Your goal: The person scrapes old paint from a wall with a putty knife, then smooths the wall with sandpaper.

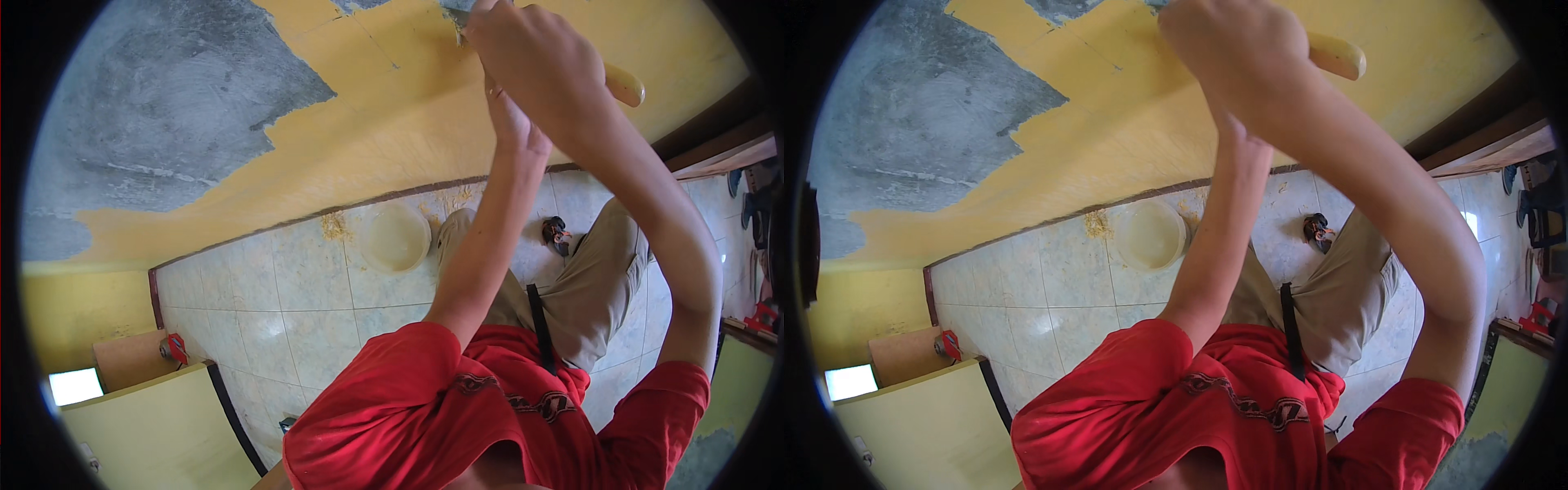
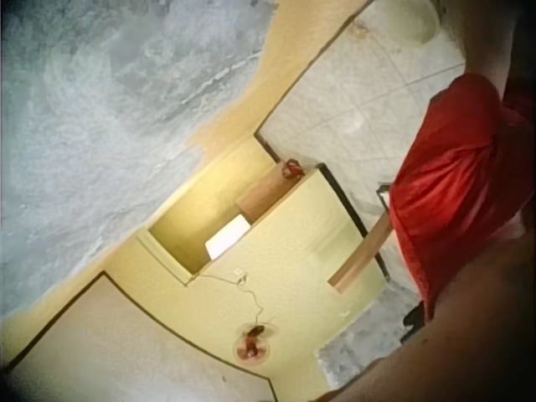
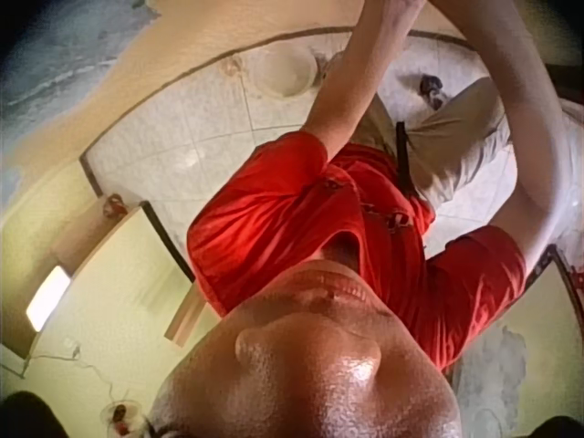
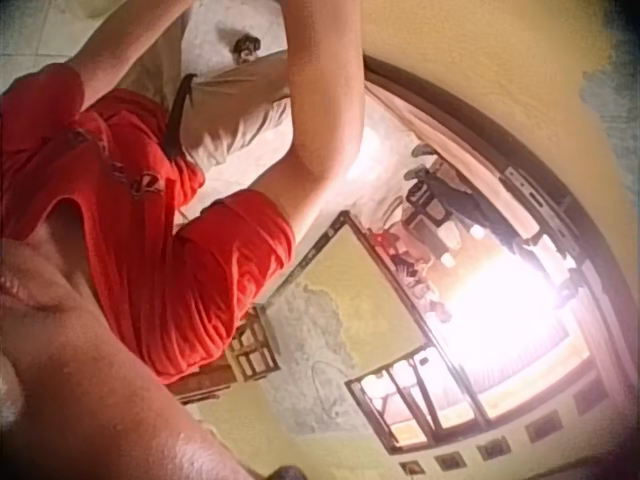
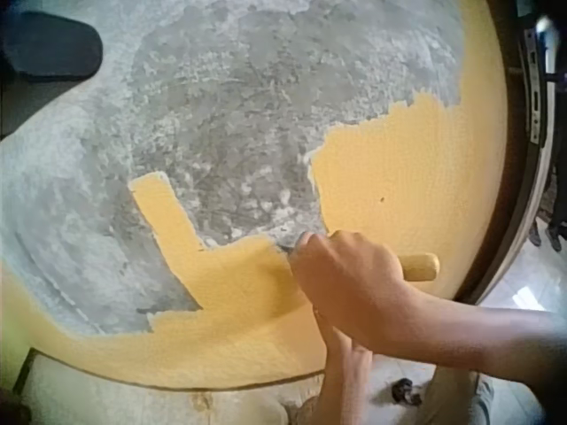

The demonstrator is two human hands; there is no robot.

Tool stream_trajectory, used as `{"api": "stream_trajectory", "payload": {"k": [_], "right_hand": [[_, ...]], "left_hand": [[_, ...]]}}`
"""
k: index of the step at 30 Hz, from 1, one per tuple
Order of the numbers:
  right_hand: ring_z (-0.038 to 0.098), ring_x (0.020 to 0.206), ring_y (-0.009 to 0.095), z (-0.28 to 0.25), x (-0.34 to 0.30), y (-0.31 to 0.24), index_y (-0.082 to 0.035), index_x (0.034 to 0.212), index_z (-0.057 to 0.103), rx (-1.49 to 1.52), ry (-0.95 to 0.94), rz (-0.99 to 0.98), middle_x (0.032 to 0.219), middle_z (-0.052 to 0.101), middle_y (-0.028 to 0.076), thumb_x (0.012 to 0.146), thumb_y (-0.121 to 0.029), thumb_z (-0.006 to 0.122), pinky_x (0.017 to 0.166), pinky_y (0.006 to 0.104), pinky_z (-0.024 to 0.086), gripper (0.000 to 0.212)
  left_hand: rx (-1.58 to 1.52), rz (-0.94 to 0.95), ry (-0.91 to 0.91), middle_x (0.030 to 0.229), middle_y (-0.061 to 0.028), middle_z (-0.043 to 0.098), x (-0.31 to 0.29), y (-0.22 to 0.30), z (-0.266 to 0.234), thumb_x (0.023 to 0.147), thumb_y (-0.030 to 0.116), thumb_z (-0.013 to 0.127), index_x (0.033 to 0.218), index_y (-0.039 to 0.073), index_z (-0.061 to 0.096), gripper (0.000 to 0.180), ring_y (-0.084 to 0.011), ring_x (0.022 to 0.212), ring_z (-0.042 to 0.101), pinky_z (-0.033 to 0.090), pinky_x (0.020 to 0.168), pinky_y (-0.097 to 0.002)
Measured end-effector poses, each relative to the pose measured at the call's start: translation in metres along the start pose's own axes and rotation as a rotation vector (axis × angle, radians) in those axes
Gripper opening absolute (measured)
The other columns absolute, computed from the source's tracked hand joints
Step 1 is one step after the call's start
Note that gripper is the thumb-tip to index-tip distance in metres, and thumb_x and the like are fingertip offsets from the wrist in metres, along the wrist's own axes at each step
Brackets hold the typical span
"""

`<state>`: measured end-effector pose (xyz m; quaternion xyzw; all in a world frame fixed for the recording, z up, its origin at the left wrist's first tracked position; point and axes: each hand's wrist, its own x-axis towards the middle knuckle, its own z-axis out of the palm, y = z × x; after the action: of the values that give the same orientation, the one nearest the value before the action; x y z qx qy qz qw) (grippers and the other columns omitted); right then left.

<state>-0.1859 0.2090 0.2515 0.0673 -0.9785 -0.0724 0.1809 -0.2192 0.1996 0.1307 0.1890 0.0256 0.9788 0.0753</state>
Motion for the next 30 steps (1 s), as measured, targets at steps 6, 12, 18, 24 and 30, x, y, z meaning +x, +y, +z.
{"api": "stream_trajectory", "payload": {"k": [6,12,18,24,30], "right_hand": [[0.067,0.074,0.038,0.021,0.004,0.013,0.002,0.08,0.057,0.341,0.018,0.101,0.075,0.064,0.023,0.085,-0.02,0.058,0.06,0.0446,0.053,0.023],[0.07,0.068,0.024,0.002,0.002,0.0,0.0,0.075,0.064,0.038,-0.001,-0.038,0.072,0.067,0.012,0.078,-0.008,0.063,0.055,0.0317,0.056,0.008],[0.07,0.068,0.023,0.014,0.008,0.012,0.0,0.08,0.067,0.009,0.15,-0.114,0.073,0.067,0.012,0.08,-0.008,0.063,0.055,0.0307,0.056,0.008],[0.064,0.068,0.042,0.034,-0.002,0.042,0.003,0.085,0.055,0.476,0.036,-0.075,0.071,0.063,0.023,0.088,-0.018,0.056,0.06,0.0478,0.05,0.021],[0.066,0.068,0.039,0.025,-0.04,0.062,0.003,0.088,0.05,0.47,0.04,-0.027,0.071,0.064,0.021,0.087,-0.013,0.055,0.058,0.0467,0.05,0.017]], "left_hand": [[0.168,-0.058,0.002,0.12,-0.0028,0.06,0.005,0.015,-0.019,0.101,0.038,0.046,0.126,0.012,0.051,0.037,-0.0171,0.11,0.059,0.053,0.09,-0.0357],[0.105,-0.079,-0.009,0.119,-0.0022,0.06,-0.001,0.009,-0.017,0.101,0.036,0.047,0.126,0.011,0.051,0.036,-0.0177,0.11,0.06,0.053,0.092,-0.0356],[0.136,-0.072,-0.03,0.118,-0.0021,0.061,0.013,0.011,-0.02,0.101,0.037,0.045,0.125,0.012,0.051,0.035,-0.0173,0.11,0.059,0.052,0.093,-0.0356],[0.377,-0.068,0.118,0.11,-0.0001,0.063,-0.008,0.011,-0.008,0.103,0.038,0.041,0.121,0.011,0.054,0.035,-0.0119,0.101,0.06,0.052,0.086,-0.0314],[-0.047,-0.279,-0.026,0.119,-0.0026,0.063,-0.03,0.0,-0.021,0.103,0.032,0.043,0.122,0.009,0.055,0.032,-0.0147,0.109,0.061,0.054,0.092,-0.0298]]}}
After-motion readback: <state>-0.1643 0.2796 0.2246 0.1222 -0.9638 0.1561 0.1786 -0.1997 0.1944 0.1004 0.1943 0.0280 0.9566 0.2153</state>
